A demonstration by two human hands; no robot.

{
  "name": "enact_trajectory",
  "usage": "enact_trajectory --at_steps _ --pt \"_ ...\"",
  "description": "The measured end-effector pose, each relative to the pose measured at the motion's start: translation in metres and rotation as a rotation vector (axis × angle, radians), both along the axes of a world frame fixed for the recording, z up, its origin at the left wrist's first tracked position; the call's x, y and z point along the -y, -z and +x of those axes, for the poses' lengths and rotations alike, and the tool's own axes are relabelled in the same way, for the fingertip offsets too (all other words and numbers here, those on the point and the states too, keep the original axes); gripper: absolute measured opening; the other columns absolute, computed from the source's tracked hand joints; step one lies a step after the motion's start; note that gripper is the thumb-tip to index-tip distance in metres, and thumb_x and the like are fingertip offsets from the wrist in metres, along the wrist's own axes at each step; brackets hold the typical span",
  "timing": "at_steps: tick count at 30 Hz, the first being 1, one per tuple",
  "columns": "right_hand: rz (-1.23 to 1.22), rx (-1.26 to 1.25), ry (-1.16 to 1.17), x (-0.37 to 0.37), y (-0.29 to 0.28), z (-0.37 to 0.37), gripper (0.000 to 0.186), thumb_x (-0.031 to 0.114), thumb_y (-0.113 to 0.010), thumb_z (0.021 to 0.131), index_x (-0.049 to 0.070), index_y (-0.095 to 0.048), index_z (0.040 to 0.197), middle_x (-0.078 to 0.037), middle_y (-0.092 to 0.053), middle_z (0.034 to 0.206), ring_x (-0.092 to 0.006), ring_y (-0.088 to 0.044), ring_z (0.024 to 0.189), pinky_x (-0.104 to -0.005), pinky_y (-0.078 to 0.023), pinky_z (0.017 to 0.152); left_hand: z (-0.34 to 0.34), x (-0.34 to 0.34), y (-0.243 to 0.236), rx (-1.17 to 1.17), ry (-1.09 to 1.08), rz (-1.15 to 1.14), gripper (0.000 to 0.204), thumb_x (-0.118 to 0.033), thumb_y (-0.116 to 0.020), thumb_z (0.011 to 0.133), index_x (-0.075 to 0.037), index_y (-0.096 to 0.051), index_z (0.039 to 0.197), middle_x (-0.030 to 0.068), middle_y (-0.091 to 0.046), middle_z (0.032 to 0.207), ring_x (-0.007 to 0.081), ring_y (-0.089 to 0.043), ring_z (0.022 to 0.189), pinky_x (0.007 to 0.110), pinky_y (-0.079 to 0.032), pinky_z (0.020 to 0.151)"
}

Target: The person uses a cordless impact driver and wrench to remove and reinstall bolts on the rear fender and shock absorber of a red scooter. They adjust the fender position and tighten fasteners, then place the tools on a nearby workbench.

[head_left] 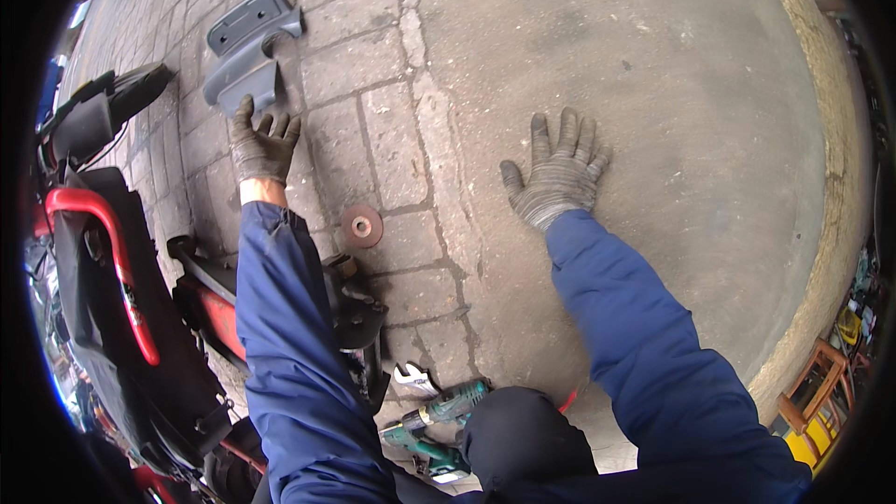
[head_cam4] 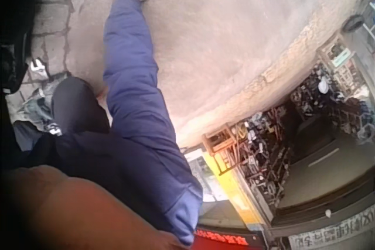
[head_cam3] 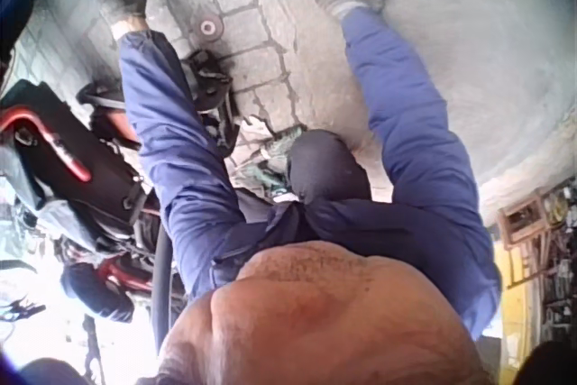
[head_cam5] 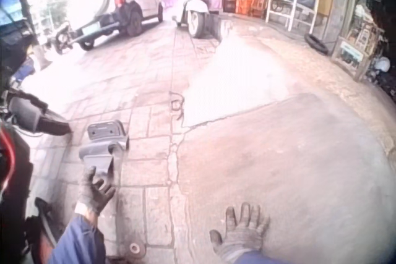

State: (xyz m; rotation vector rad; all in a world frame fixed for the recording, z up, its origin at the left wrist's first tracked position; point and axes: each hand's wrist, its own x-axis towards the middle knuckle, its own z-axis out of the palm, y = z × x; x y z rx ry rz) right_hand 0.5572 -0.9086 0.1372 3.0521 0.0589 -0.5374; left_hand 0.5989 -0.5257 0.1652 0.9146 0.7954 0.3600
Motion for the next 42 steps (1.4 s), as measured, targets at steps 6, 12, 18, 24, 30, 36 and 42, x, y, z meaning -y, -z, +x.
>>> enact_trajectory --at_steps 6,12,18,24,30,36,42 --pt "0.023 -0.031 -0.004 0.001 -0.007 0.004 0.075 0.059 -0.032 0.094 0.018 -0.014 0.154 -0.019 0.000 0.159 -0.0436 0.008 0.145 -0.0699 0.004 0.107 0.009 -0.006 0.008 0.052 0.068 -0.011 0.074 -0.030 -0.070 0.082 -0.009 -0.031 0.141 0.0148 -0.025 0.149 0.0403 -0.022 0.139 0.056 -0.028 0.109" --pt "0.044 -0.058 0.016 0.000 -0.007 0.002 0.075 0.059 -0.033 0.094 0.018 -0.014 0.154 -0.019 -0.001 0.159 -0.0434 0.008 0.145 -0.0692 0.003 0.108 0.008 -0.013 0.021 0.156 -0.182 0.069 0.039 -0.023 -0.066 0.087 -0.004 -0.055 0.119 0.0139 -0.054 0.120 0.0320 -0.049 0.119 0.046 -0.045 0.098" --pt "-0.024 -0.020 0.016 -0.004 -0.014 -0.002 0.076 0.059 -0.035 0.093 0.018 -0.015 0.154 -0.016 -0.004 0.159 -0.0411 0.003 0.146 -0.0664 -0.001 0.110 -0.083 0.080 -0.016 0.241 -0.459 -0.159 0.010 -0.006 -0.054 0.084 -0.003 -0.057 0.075 0.0058 -0.054 0.066 0.0207 -0.052 0.064 0.036 -0.047 0.063" --pt "-0.055 0.052 0.043 -0.011 -0.022 -0.012 0.076 0.060 -0.038 0.092 0.021 -0.016 0.154 -0.012 -0.006 0.160 -0.0363 -0.001 0.147 -0.0606 -0.004 0.114 -0.245 0.180 -0.113 0.152 -0.093 -0.343 0.013 -0.004 -0.063 0.076 0.001 -0.058 0.087 0.0076 -0.056 0.077 0.0207 -0.054 0.067 0.043 -0.053 0.072" --pt "-0.016 0.091 0.022 -0.006 -0.024 -0.024 0.078 0.063 -0.045 0.089 0.021 -0.023 0.151 -0.010 -0.012 0.159 -0.0330 -0.007 0.147 -0.0550 -0.012 0.115 -0.380 0.149 -0.170 0.008 0.429 0.200 0.053 -0.012 -0.070 0.070 0.002 -0.050 0.118 0.0123 -0.059 0.101 0.0221 -0.063 0.084 0.036 -0.056 0.076" --pt "0.580 0.165 0.015 0.019 -0.015 -0.079 0.058 0.046 -0.061 0.087 0.009 -0.055 0.131 -0.014 -0.057 0.130 -0.0286 -0.053 0.119 -0.0366 -0.040 0.103 -0.441 0.140 -0.184 0.099 0.722 0.682 0.036 -0.010 -0.063 0.078 0.002 -0.058 0.111 0.0069 -0.063 0.089 0.0136 -0.060 0.079 0.030 -0.049 0.073" --pt "1.720 -0.451 0.191 -0.004 -0.028 -0.277 0.073 0.056 -0.053 0.090 -0.003 -0.046 0.132 -0.014 -0.059 0.121 -0.0206 -0.061 0.103 -0.0341 -0.052 0.085 -0.521 0.099 -0.202 0.023 0.737 0.984 0.042 0.002 -0.055 0.064 -0.002 -0.066 0.104 0.0117 -0.066 0.085 0.0172 -0.058 0.064 0.029 -0.047 0.059"
